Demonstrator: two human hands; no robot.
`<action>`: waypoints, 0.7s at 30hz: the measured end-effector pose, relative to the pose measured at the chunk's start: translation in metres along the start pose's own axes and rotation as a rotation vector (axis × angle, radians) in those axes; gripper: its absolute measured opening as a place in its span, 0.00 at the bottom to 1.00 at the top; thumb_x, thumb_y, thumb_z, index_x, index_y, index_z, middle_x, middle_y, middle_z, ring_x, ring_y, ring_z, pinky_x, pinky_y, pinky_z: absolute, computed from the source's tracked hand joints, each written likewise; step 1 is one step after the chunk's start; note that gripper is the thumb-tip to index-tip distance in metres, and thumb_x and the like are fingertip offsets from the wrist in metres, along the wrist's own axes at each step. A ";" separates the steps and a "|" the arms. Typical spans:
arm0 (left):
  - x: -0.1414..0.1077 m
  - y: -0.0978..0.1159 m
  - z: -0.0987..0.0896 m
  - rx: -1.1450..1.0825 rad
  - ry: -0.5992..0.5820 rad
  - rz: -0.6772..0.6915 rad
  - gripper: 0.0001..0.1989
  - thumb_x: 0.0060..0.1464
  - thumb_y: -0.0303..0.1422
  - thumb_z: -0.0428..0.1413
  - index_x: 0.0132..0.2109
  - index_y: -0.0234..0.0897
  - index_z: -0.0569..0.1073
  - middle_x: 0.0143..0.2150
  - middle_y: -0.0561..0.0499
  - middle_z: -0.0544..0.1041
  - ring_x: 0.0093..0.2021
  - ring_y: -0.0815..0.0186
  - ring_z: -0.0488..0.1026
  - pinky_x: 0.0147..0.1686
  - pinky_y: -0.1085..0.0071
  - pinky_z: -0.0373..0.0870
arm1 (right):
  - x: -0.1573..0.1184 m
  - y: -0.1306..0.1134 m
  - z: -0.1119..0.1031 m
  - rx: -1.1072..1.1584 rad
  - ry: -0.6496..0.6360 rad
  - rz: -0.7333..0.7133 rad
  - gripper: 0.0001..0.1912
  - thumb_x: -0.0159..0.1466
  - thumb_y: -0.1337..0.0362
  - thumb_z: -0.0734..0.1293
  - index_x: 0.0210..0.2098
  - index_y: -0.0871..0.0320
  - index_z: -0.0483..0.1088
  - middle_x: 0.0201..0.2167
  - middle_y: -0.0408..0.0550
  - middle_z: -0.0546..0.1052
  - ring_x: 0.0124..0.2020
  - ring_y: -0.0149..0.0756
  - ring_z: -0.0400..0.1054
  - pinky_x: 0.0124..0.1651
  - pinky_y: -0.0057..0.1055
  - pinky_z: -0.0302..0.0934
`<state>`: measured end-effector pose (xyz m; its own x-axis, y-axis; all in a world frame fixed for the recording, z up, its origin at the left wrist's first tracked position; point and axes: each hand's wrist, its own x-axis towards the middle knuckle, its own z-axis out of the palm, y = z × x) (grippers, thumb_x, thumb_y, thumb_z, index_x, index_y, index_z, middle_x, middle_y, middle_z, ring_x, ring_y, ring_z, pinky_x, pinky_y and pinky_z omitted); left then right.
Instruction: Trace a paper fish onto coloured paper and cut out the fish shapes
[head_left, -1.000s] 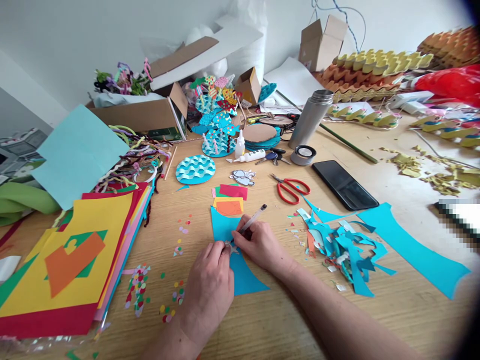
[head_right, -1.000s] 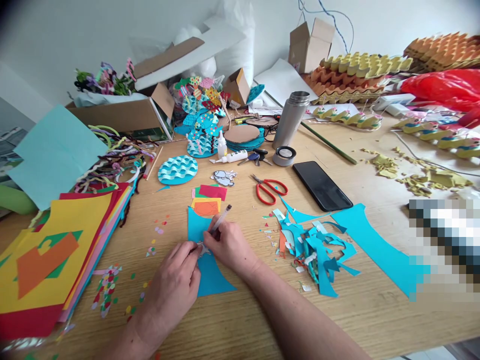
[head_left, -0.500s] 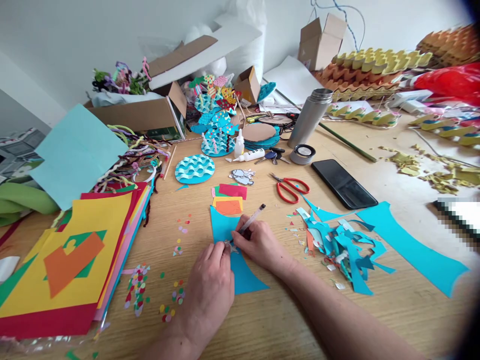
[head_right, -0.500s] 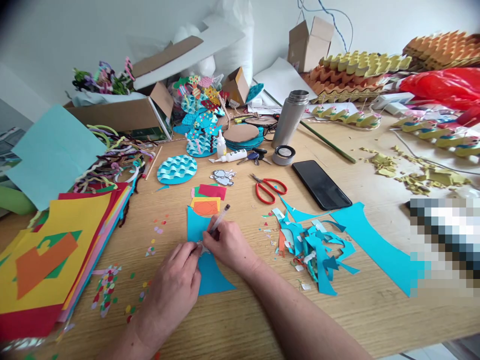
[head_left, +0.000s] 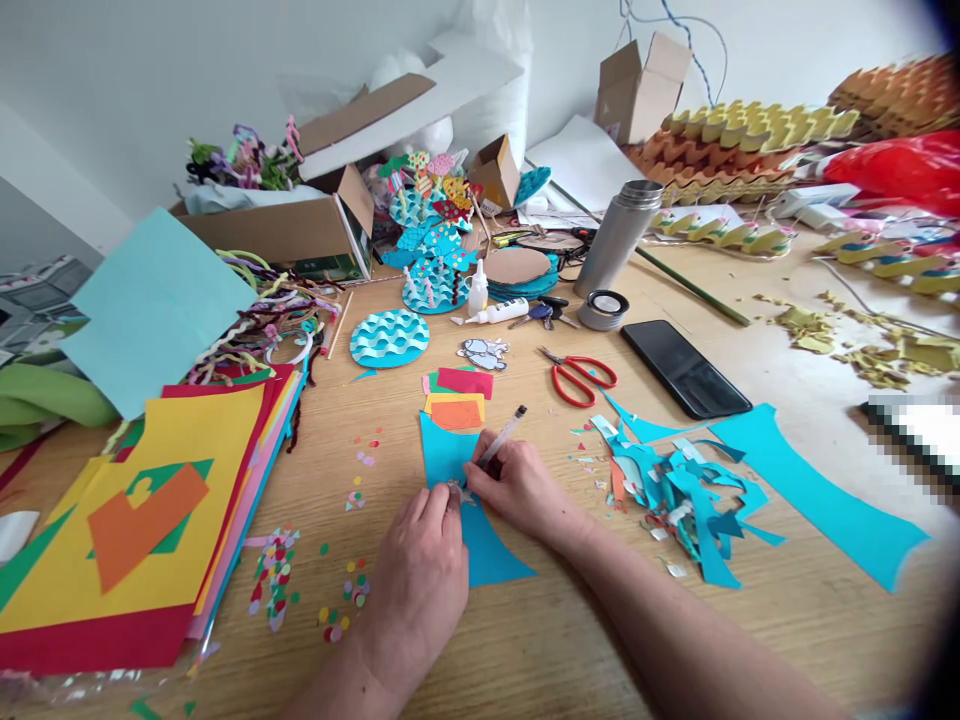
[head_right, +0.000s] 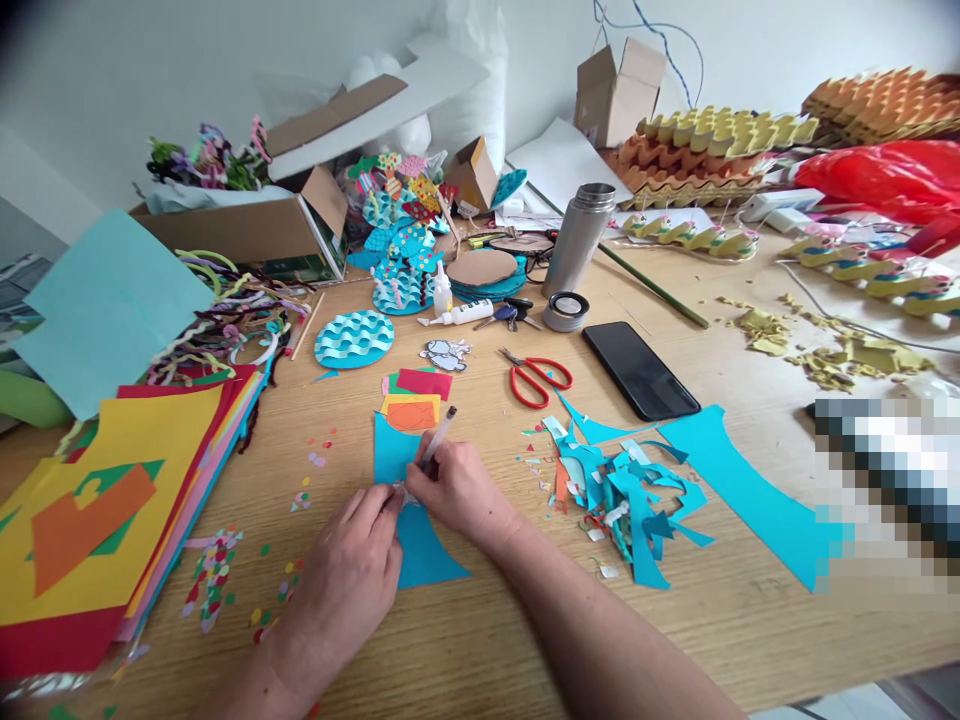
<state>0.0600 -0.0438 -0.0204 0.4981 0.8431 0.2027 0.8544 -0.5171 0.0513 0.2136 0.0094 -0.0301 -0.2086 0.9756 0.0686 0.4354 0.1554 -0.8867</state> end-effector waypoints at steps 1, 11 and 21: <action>0.000 0.000 0.000 -0.004 0.000 0.003 0.20 0.50 0.16 0.45 0.48 0.25 0.72 0.40 0.41 0.74 0.41 0.57 0.72 0.43 0.58 0.74 | 0.000 0.000 0.000 -0.001 -0.004 -0.001 0.06 0.57 0.70 0.62 0.24 0.58 0.62 0.17 0.37 0.63 0.19 0.25 0.57 0.23 0.23 0.50; 0.000 0.000 0.001 0.015 0.012 -0.001 0.19 0.52 0.17 0.45 0.48 0.26 0.73 0.40 0.42 0.74 0.41 0.58 0.72 0.43 0.60 0.75 | 0.001 -0.002 -0.004 -0.015 -0.042 0.010 0.05 0.57 0.70 0.63 0.25 0.58 0.63 0.17 0.37 0.65 0.18 0.25 0.57 0.23 0.22 0.51; -0.002 0.001 -0.003 0.007 -0.028 0.000 0.19 0.52 0.18 0.46 0.49 0.31 0.71 0.42 0.44 0.73 0.42 0.58 0.71 0.43 0.59 0.74 | 0.002 -0.006 -0.009 -0.025 -0.084 0.051 0.05 0.59 0.68 0.63 0.26 0.59 0.65 0.18 0.38 0.66 0.20 0.25 0.58 0.24 0.23 0.52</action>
<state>0.0596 -0.0464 -0.0183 0.5018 0.8470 0.1754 0.8554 -0.5160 0.0448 0.2187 0.0119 -0.0207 -0.2578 0.9661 -0.0161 0.4692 0.1106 -0.8761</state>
